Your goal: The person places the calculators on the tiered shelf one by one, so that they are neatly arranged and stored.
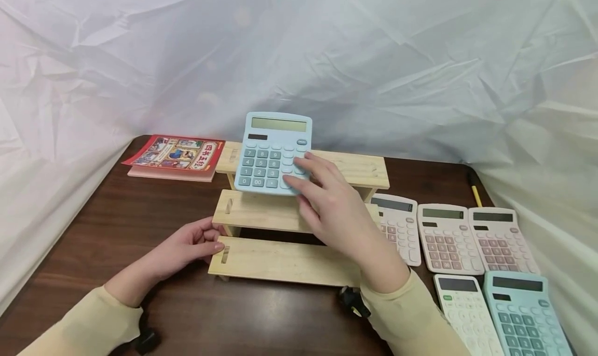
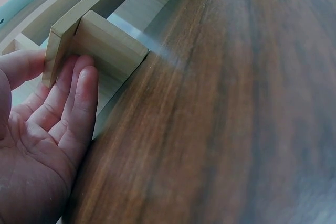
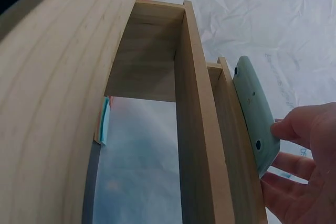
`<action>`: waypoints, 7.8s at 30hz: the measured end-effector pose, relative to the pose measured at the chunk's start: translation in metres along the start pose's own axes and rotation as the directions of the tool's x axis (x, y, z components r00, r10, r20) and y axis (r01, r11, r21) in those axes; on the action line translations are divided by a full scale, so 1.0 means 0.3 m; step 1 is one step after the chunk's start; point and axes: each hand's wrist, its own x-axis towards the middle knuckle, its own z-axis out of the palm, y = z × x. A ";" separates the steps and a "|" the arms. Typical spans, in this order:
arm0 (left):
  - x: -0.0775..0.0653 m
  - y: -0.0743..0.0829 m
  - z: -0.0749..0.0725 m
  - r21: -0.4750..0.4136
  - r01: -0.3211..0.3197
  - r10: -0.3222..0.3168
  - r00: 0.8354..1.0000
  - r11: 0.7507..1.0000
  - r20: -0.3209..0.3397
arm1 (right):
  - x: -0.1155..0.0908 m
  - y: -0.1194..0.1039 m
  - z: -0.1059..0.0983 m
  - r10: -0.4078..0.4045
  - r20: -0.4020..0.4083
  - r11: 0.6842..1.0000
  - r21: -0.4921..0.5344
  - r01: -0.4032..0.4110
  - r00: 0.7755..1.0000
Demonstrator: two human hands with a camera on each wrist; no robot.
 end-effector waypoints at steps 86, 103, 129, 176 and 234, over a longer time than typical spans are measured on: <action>0.048 -0.004 -0.066 -0.101 0.166 -0.143 0.969 0.981 0.203 | -0.299 0.227 -0.190 0.376 -0.044 0.918 -0.119 -0.378 0.926; 0.030 -0.017 -0.074 -0.162 0.146 -0.111 0.972 0.976 0.209 | -0.379 0.358 -0.110 0.799 0.339 0.601 -0.478 -0.641 0.497; 0.034 -0.004 -0.077 -0.136 0.133 -0.103 0.973 0.982 0.209 | -0.383 0.327 -0.042 0.704 0.441 0.710 -0.428 -0.559 0.556; 0.038 -0.017 -0.079 -0.140 0.124 -0.092 0.973 0.982 0.214 | -0.328 0.318 -0.220 0.777 -0.091 0.630 0.080 -0.773 0.623; 0.038 -0.017 -0.070 -0.158 0.129 -0.092 0.971 0.979 0.222 | -0.123 0.108 -0.188 0.413 0.053 0.897 -0.196 -0.396 0.909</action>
